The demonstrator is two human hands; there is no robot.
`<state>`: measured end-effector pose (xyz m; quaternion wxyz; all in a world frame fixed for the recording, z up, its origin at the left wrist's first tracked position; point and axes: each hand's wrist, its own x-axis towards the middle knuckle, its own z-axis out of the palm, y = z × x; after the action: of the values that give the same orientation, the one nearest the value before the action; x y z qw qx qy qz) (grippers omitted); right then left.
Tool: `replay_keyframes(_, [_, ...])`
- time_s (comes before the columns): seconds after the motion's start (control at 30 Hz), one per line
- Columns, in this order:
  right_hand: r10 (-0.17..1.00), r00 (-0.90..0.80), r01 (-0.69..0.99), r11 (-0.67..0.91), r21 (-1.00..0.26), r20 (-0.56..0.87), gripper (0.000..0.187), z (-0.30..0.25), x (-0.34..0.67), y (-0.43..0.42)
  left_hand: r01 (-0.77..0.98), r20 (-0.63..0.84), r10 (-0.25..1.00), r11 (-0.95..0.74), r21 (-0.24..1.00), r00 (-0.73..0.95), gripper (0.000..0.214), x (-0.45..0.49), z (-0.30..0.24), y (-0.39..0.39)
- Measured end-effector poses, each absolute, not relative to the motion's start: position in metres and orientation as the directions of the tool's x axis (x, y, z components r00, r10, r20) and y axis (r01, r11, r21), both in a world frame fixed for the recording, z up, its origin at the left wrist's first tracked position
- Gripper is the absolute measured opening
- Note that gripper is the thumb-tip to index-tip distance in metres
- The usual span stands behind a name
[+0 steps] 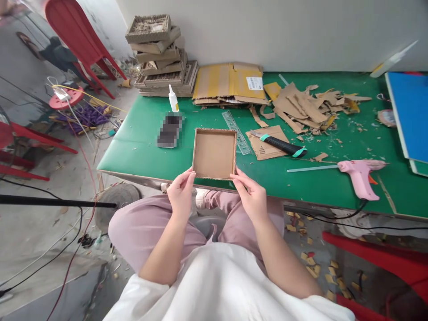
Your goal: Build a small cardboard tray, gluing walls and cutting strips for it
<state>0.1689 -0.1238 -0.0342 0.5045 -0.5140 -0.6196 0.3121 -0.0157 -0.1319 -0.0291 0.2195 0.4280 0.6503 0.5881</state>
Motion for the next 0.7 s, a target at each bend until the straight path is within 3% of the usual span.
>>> replay_keyframes(0.1, [0.963, 0.125, 0.141, 0.219, -0.965, 0.237, 0.018, -0.031, 0.165, -0.127, 0.069, 0.147, 0.785, -0.132, 0.989, -0.602, 0.025, -0.008, -0.023, -0.133])
replay_keyframes(0.2, [0.967, 0.191, -0.024, 0.178, -0.984, 0.17, 0.026, -0.03, 0.164, -0.126, -0.002, 0.146, 0.785, -0.185, 0.983, -0.602, 0.03, -0.004, -0.019, -0.136])
replay_keyframes(0.33, [0.971, 0.225, -0.112, 0.103, -0.988, 0.076, 0.039, -0.029, 0.169, -0.123, 0.011, 0.218, 0.801, -0.255, 0.967, -0.557, 0.028, 0.003, -0.015, -0.144])
replay_keyframes(0.5, [0.977, 0.212, -0.152, 0.063, -0.986, 0.03, 0.032, -0.026, 0.178, -0.124, 0.144, 0.364, 0.777, -0.34, 0.929, -0.514, 0.025, 0.009, -0.007, -0.151])
replay_keyframes(0.7, [0.976, 0.219, -0.189, 0.064, -0.98, 0.022, 0.031, -0.022, 0.183, -0.128, 0.178, 0.325, 0.841, -0.273, 0.945, -0.432, 0.025, 0.007, -0.001, -0.159])
